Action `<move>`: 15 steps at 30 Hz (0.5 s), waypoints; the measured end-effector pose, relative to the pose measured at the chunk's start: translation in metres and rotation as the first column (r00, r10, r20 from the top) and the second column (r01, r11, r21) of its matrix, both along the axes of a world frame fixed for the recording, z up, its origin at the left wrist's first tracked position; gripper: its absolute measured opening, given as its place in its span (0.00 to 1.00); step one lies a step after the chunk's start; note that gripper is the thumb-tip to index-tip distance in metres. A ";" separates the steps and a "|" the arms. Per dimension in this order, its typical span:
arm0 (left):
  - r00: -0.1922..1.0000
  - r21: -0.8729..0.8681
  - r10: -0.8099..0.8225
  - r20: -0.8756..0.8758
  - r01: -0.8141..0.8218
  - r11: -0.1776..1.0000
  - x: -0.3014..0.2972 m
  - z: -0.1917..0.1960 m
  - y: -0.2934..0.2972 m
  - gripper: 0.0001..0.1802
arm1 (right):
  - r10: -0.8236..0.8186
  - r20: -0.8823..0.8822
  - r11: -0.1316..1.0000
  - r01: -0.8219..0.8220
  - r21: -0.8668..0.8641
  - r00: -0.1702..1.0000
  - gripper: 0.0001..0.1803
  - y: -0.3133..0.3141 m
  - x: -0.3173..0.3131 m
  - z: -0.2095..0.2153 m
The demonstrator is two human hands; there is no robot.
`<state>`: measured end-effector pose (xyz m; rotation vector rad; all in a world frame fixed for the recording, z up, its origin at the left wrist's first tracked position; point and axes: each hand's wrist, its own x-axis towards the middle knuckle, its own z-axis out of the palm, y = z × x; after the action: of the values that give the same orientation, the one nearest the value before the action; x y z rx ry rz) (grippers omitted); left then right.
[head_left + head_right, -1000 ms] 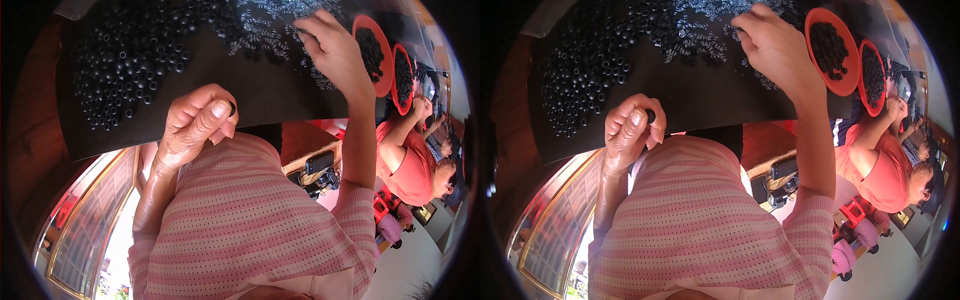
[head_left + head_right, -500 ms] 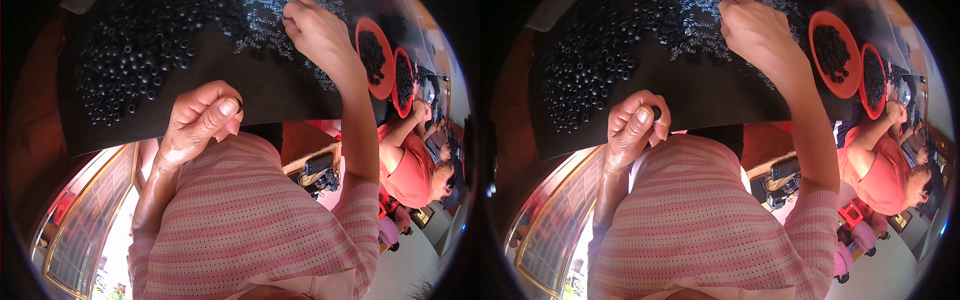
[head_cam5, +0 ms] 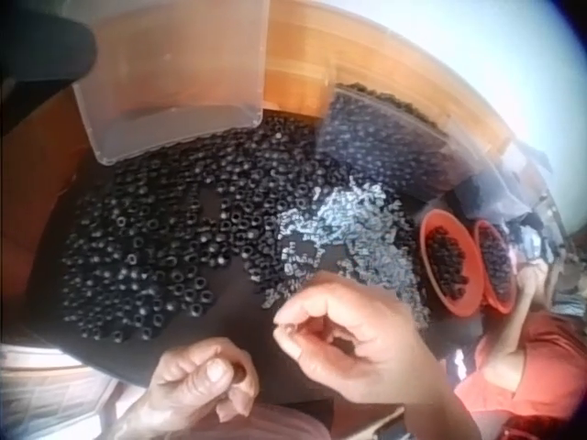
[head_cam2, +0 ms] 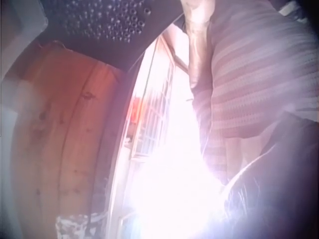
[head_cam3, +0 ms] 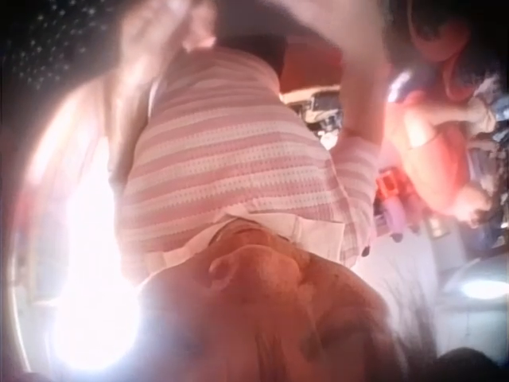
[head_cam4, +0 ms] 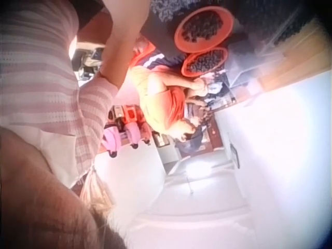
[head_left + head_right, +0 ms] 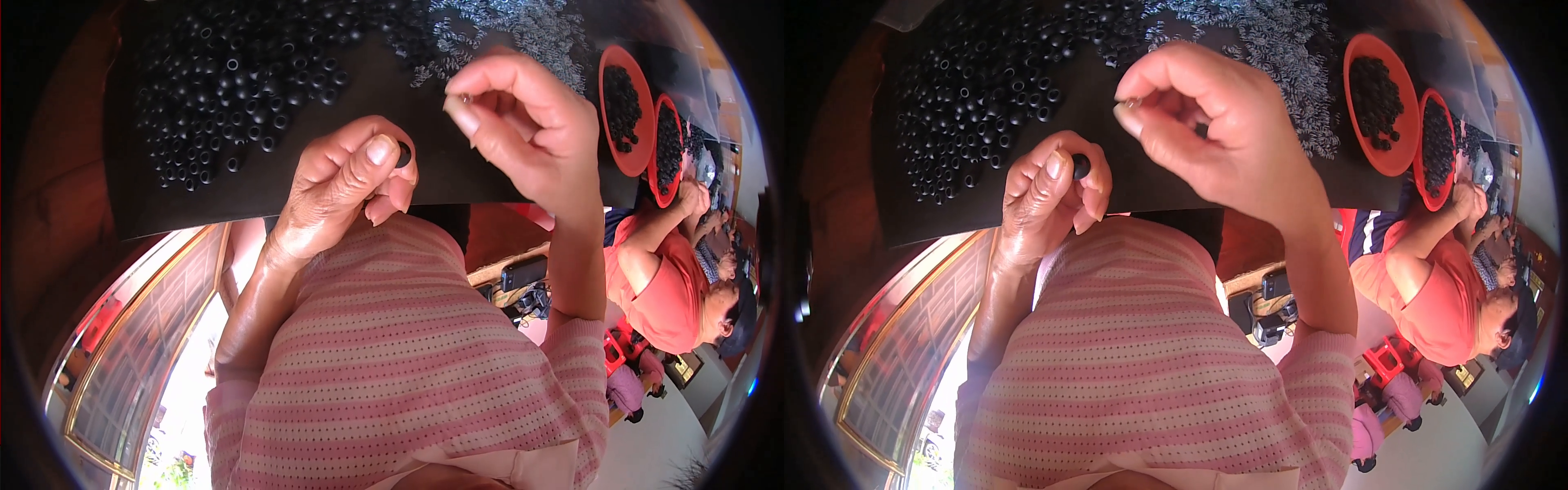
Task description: The person assembles small components by repeatedly picking up small rings from the table and inserting them into circular black pieces by hand.
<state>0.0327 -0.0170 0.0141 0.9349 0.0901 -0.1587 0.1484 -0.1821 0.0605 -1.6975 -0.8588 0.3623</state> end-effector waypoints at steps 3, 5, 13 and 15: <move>0.999 -0.023 0.017 -0.028 -0.017 1.000 0.000 0.004 -0.002 0.22 | 0.094 -0.180 0.991 -0.076 0.107 0.979 0.03 0.004 -0.010 -0.002; 0.998 -0.031 0.035 -0.058 -0.036 0.999 -0.001 0.004 -0.002 0.22 | 0.125 -0.216 0.979 -0.085 0.187 0.968 0.02 0.014 -0.018 -0.005; 0.998 -0.025 0.052 -0.034 -0.053 0.998 -0.003 0.001 -0.001 0.23 | 0.001 0.349 0.984 -0.064 0.169 0.937 0.09 0.022 -0.032 -0.021; 0.997 -0.036 0.068 -0.023 -0.069 0.997 -0.003 -0.001 -0.002 0.23 | -0.031 0.438 0.992 -0.026 0.123 0.898 0.16 0.020 -0.038 -0.024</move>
<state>0.0301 -0.0189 0.0133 0.8922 0.1386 -0.1064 0.1099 -0.1626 0.0361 -1.6859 -1.1823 -0.0883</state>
